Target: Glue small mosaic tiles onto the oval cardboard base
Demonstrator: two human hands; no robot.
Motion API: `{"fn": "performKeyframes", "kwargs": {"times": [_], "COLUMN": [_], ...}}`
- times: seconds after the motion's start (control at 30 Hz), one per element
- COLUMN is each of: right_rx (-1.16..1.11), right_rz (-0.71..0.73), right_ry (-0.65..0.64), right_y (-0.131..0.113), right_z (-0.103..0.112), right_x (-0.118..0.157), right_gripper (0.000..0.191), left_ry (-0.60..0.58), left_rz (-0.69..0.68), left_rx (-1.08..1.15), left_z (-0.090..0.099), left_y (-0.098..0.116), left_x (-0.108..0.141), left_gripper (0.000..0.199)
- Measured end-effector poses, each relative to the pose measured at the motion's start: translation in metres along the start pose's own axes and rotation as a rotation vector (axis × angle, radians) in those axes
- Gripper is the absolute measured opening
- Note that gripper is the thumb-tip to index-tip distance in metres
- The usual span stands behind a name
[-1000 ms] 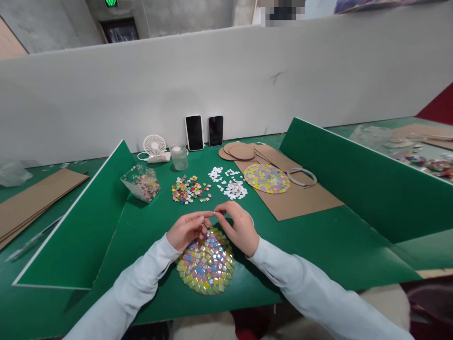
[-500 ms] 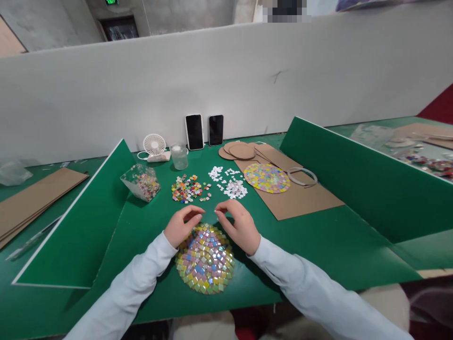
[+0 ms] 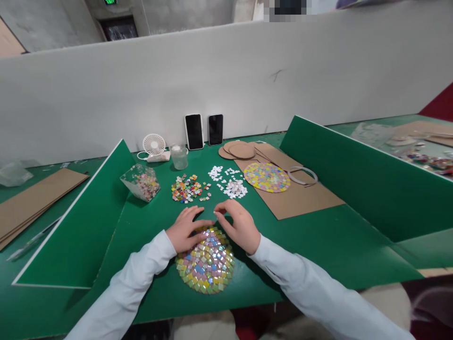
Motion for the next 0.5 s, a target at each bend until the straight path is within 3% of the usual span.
{"fn": "performKeyframes", "kwargs": {"times": [0.27,0.5], "right_rx": [0.002,-0.029], "right_rz": [-0.001,0.011], "right_ry": [-0.045,-0.225], "right_y": [0.0,-0.001], "right_z": [-0.002,-0.016], "right_x": [0.0,0.002], "right_gripper": [0.008,0.008], "left_ry": [0.059,0.099], "left_rz": [0.01,0.065], "left_rx": [-0.037,-0.057], "left_z": [0.001,0.005], "left_y": [-0.003,-0.001], "left_x": [-0.001,-0.005], "left_gripper": [0.035,0.032]}}
Point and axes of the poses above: each hand's wrist, its own x-axis away from the middle knuckle, its own z-axis out of the back of the hand, y = z × x, the point moved 6 cm from there along -x, towards the middle knuckle
